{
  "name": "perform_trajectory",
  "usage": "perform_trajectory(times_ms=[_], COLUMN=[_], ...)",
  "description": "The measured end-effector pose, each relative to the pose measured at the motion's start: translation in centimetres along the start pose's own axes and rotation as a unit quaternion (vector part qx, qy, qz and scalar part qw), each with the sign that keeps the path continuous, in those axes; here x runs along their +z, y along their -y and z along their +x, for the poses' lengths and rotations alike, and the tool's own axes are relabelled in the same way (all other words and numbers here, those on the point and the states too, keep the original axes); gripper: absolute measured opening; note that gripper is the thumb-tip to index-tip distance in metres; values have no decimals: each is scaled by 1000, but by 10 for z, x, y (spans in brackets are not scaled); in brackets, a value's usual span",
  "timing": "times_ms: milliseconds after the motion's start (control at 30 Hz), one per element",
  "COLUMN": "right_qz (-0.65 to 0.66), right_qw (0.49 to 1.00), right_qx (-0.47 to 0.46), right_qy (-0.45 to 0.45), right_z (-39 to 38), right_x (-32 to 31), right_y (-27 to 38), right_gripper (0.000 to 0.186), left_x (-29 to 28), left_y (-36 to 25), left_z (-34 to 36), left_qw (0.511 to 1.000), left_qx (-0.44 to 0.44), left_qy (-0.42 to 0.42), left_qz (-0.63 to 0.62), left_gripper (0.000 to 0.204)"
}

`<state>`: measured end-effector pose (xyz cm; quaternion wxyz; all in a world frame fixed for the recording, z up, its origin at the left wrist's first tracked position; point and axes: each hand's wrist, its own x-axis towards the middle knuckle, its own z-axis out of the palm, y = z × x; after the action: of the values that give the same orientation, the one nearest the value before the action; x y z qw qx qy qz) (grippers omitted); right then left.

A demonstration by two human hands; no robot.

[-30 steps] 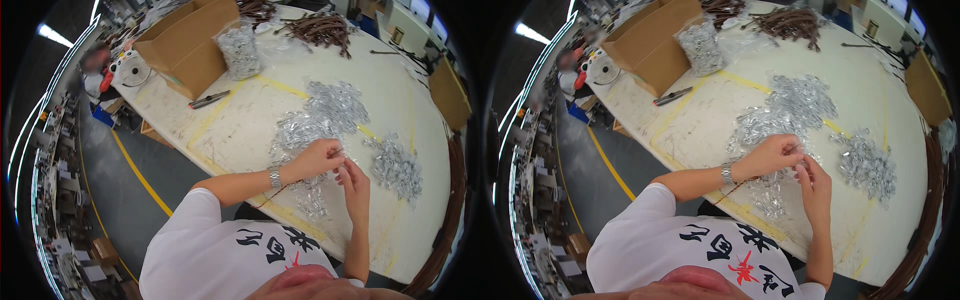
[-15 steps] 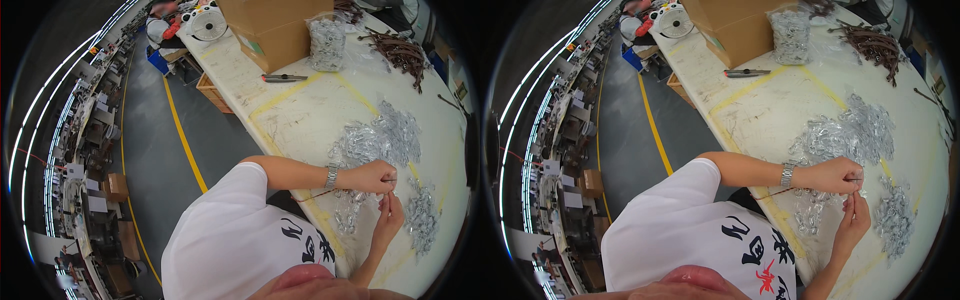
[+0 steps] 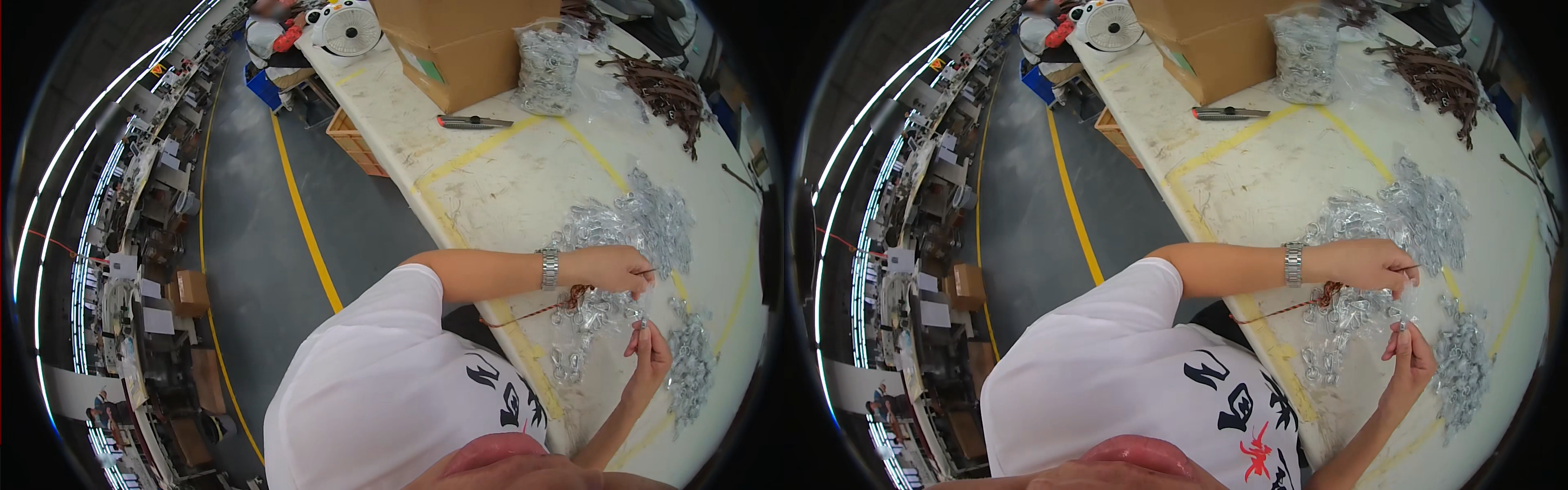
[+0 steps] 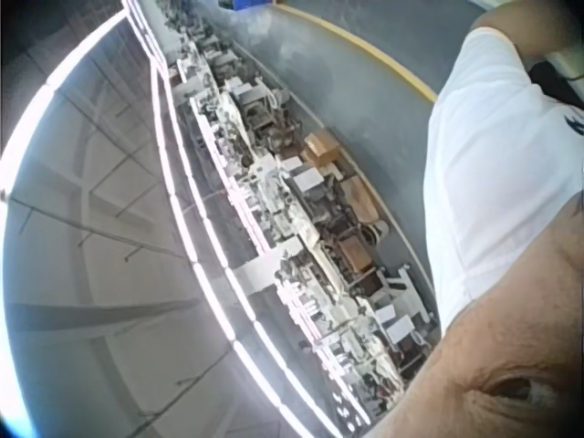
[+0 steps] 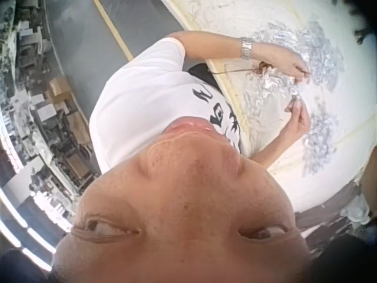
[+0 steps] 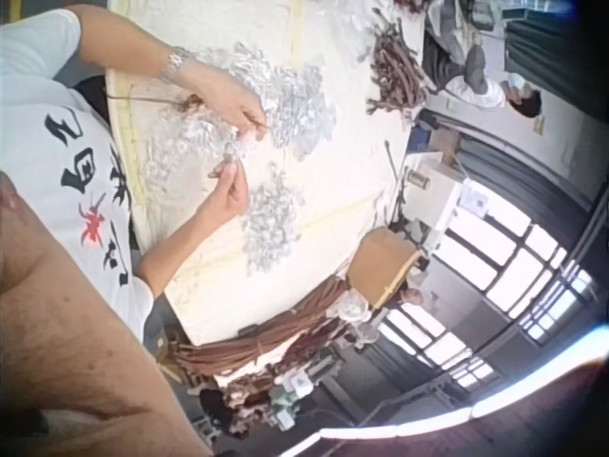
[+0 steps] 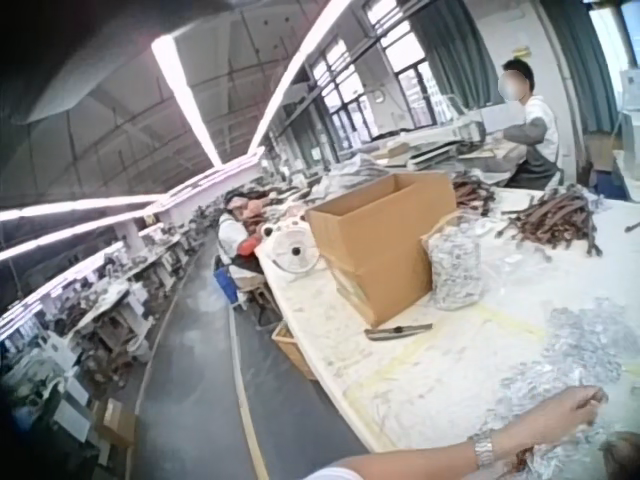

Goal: The recorder is inspecting and sorting small silver hardware components for leather products.

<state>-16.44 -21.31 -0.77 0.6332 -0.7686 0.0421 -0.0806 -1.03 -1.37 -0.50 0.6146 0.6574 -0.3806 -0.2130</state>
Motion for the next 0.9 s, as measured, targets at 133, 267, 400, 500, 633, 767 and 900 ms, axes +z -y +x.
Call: perform_trajectory(times_ms=[133,267,400,500,633,767,900], right_qz=[22,47,33,40,22,70,89], right_qw=[999,997,996,993,994,994,991], right_qx=[33,55,67,74,37,16,37], right_qy=[7,11,-38,-88,-96,-77,-96], right_z=[5,4,-5,-7,-10,-9,-13], right_x=[13,21,19,22,26,30,37], right_y=[1,6,-1,-9,-12,-2,-1], right_gripper=[24,22,22,22,22,22,22], left_x=[6,2,16,25,27,39,41], left_y=[4,-28,-22,-21,-18,-15,-15], left_z=[-6,-18,-17,-16,-13,-18,-23], left_qw=[996,985,968,975,982,988,994], left_qx=[39,52,68,14,-73,-70,-67], left_qy=[52,116,134,155,174,128,85], left_qz=[57,114,200,159,10,-46,6], left_gripper=[25,24,39,41,41,42,41])
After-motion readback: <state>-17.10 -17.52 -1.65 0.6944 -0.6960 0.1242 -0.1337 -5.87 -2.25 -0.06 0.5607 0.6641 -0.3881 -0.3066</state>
